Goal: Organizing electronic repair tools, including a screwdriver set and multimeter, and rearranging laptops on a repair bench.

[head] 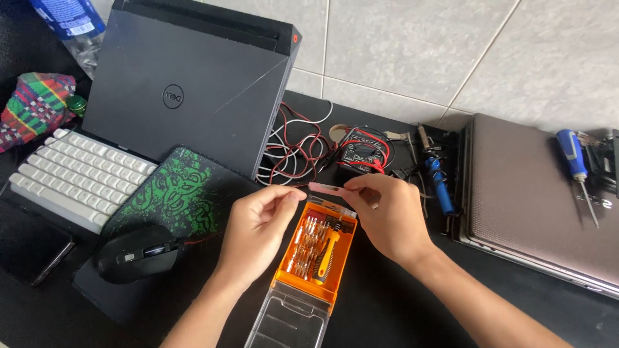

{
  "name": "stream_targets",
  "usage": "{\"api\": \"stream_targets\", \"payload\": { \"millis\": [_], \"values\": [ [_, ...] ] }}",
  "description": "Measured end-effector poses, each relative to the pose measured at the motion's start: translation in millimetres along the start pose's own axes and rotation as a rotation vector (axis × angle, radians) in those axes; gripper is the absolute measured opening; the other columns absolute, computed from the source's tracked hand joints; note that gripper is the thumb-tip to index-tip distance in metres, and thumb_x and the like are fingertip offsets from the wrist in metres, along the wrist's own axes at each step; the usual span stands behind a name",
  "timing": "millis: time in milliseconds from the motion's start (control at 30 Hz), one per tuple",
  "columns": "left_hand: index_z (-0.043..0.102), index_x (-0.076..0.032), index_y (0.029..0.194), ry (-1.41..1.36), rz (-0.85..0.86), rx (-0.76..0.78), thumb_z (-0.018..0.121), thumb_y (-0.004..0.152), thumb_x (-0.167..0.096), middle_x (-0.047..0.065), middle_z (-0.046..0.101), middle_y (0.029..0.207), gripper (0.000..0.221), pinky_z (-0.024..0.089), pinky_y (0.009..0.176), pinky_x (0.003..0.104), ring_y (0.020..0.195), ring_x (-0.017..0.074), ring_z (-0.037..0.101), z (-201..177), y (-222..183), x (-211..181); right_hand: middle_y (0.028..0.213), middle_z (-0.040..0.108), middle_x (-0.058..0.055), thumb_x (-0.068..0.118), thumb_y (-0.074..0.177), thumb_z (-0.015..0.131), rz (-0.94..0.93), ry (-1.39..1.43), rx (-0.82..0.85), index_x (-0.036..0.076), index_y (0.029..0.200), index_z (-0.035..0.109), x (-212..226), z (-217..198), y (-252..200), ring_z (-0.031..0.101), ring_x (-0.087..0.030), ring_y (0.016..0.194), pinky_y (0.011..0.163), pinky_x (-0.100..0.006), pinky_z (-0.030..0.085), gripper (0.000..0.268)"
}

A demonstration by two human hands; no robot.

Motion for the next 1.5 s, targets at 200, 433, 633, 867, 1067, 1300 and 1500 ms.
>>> {"api": "stream_targets", "payload": {
  "millis": [200, 433, 633, 867, 1067, 1300, 1500],
  "values": [
    [0.081, -0.003, 0.101, -0.001, -0.013, 0.000, 0.066, 0.097, -0.010, 0.001, 0.064, 0.066, 0.018, 0.052, 0.054, 0.019, 0.060, 0.0026, 0.061, -0.6, 0.8, 5.5, 0.087, 0.081, -0.012, 0.017, 0.087, 0.077, 0.058, -0.022, 0.036, 0.009, 0.104, 0.082, -8.2, 9.6, -0.6, 0.079, -0.025, 0.081, 0.072, -0.034, 0.062, 0.019],
    [0.082, -0.004, 0.103, 0.014, -0.056, -0.014, 0.068, 0.095, -0.013, 0.006, 0.073, 0.073, 0.019, 0.061, 0.066, 0.025, 0.070, 0.0098, 0.073, -2.4, 0.0, 5.8, 0.104, 0.082, -0.011, 0.018, 0.091, 0.071, 0.070, 0.011, 0.087, 0.012, 0.111, 0.082, -11.6, 10.8, 3.7, 0.078, -0.030, 0.097, 0.079, -0.037, 0.064, 0.024],
    [0.082, -0.007, 0.105, 0.173, -0.072, 0.016, 0.063, 0.094, -0.028, 0.004, 0.086, 0.102, 0.030, 0.057, 0.085, 0.024, 0.095, 0.0094, 0.076, -1.7, -2.5, 7.7, 0.096, 0.083, 0.000, 0.025, 0.097, 0.060, -0.119, 0.094, 0.101, 0.015, 0.100, 0.078, 6.0, -9.6, -18.5, 0.075, -0.009, 0.089, 0.069, -0.031, 0.059, 0.021],
    [0.084, -0.001, 0.107, 0.093, -0.201, -0.090, 0.068, 0.097, -0.016, 0.008, 0.062, 0.072, 0.024, 0.039, 0.055, 0.029, 0.065, 0.0134, 0.050, -0.5, -12.8, 23.9, 0.101, 0.082, 0.000, 0.019, 0.089, 0.074, -0.332, -0.168, -0.229, 0.013, 0.100, 0.080, -16.9, -159.5, -36.2, 0.073, -0.011, 0.074, 0.070, -0.026, 0.058, 0.013],
    [0.080, 0.006, 0.106, -0.025, -0.129, -0.149, 0.066, 0.098, -0.005, 0.011, 0.061, 0.070, 0.019, 0.038, 0.053, 0.026, 0.063, 0.0129, 0.050, 23.5, -19.3, 22.4, 0.104, 0.080, 0.003, 0.034, 0.091, 0.069, 0.254, -0.488, -0.499, 0.018, 0.110, 0.082, -151.3, -289.6, -7.6, 0.075, -0.018, 0.090, 0.090, -0.037, 0.051, 0.028],
    [0.084, 0.006, 0.096, 0.024, -0.041, 0.093, 0.062, 0.093, -0.011, 0.012, 0.090, 0.103, 0.028, 0.063, 0.078, 0.029, 0.083, 0.0183, 0.082, 83.9, -2.3, -14.5, 0.127, 0.071, -0.015, 0.053, 0.085, 0.068, 0.406, -0.514, -0.381, 0.002, 0.133, 0.067, -221.9, -312.5, 41.1, 0.066, -0.032, 0.116, 0.099, -0.044, 0.050, 0.070],
    [0.086, -0.014, 0.098, 0.277, 0.186, 0.358, 0.064, 0.093, -0.029, -0.006, 0.083, 0.079, 0.027, 0.049, 0.063, 0.022, 0.068, 0.0042, 0.066, 180.1, 15.5, -39.6, 0.105, 0.072, -0.023, 0.059, 0.089, 0.066, 0.548, -0.594, -0.273, 0.002, 0.105, 0.068, -212.9, -288.9, 53.4, 0.066, -0.043, 0.103, 0.082, -0.051, 0.052, 0.059]
  ]
}}
Point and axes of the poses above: each hand's wrist, its own y-axis towards the middle knuckle, its own z-axis out of the palm, x = y × z, the point moved 4 cm from there along y, towards the middle knuckle
